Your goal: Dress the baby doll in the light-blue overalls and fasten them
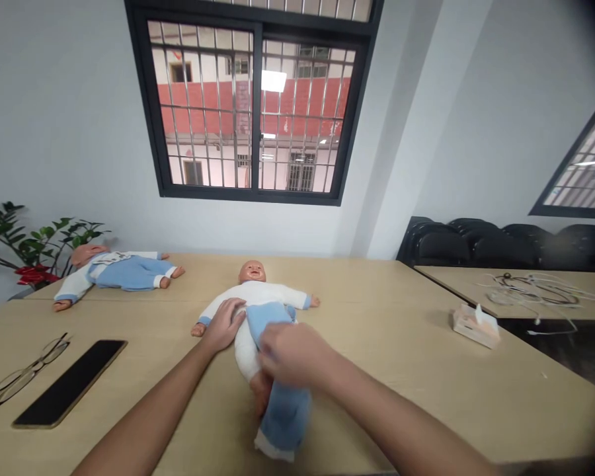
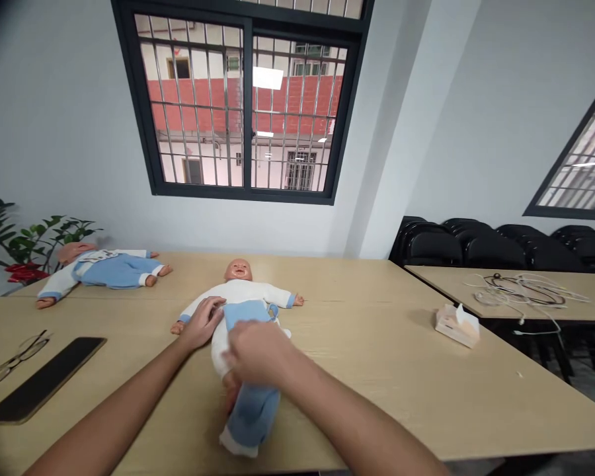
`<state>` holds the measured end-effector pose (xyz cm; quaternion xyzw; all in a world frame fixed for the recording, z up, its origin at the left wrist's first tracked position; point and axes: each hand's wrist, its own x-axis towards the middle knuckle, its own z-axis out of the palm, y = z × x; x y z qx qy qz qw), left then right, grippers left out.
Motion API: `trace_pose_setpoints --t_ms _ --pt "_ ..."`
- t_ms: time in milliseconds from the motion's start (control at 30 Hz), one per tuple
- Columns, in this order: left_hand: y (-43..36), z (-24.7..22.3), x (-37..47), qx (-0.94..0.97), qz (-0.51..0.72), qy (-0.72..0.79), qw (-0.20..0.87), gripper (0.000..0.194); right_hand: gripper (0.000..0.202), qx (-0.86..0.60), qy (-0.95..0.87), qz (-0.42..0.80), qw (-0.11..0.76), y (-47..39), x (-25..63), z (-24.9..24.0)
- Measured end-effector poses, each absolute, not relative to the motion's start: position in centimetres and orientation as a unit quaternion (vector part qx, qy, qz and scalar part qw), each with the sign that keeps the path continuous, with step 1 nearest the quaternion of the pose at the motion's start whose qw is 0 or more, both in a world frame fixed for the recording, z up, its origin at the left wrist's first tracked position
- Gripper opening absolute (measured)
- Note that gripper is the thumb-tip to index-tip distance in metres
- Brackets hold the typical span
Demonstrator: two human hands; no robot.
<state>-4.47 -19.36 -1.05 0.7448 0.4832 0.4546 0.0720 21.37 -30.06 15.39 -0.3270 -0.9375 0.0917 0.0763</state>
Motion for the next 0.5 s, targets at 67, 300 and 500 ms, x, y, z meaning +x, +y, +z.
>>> trace_pose_setpoints --t_ms 67,300,500 --pt "-19.7 -0.8 -3.8 0.759 0.454 0.462 0.068 0.052 0.036 -0.428 -0.892 0.067 0.134 -24.6 22.8 13.0" --pt "-20.9 -0.2 -1.7 0.812 0.415 0.404 0.069 0.057 0.019 -0.352 -0.859 0.252 0.273 -17.6 25.9 4.4" --pt "-22.7 1.3 -0.6 0.718 0.466 0.49 0.167 0.045 0.019 -0.33 -0.723 0.281 0.538 -17.4 26.4 4.2"
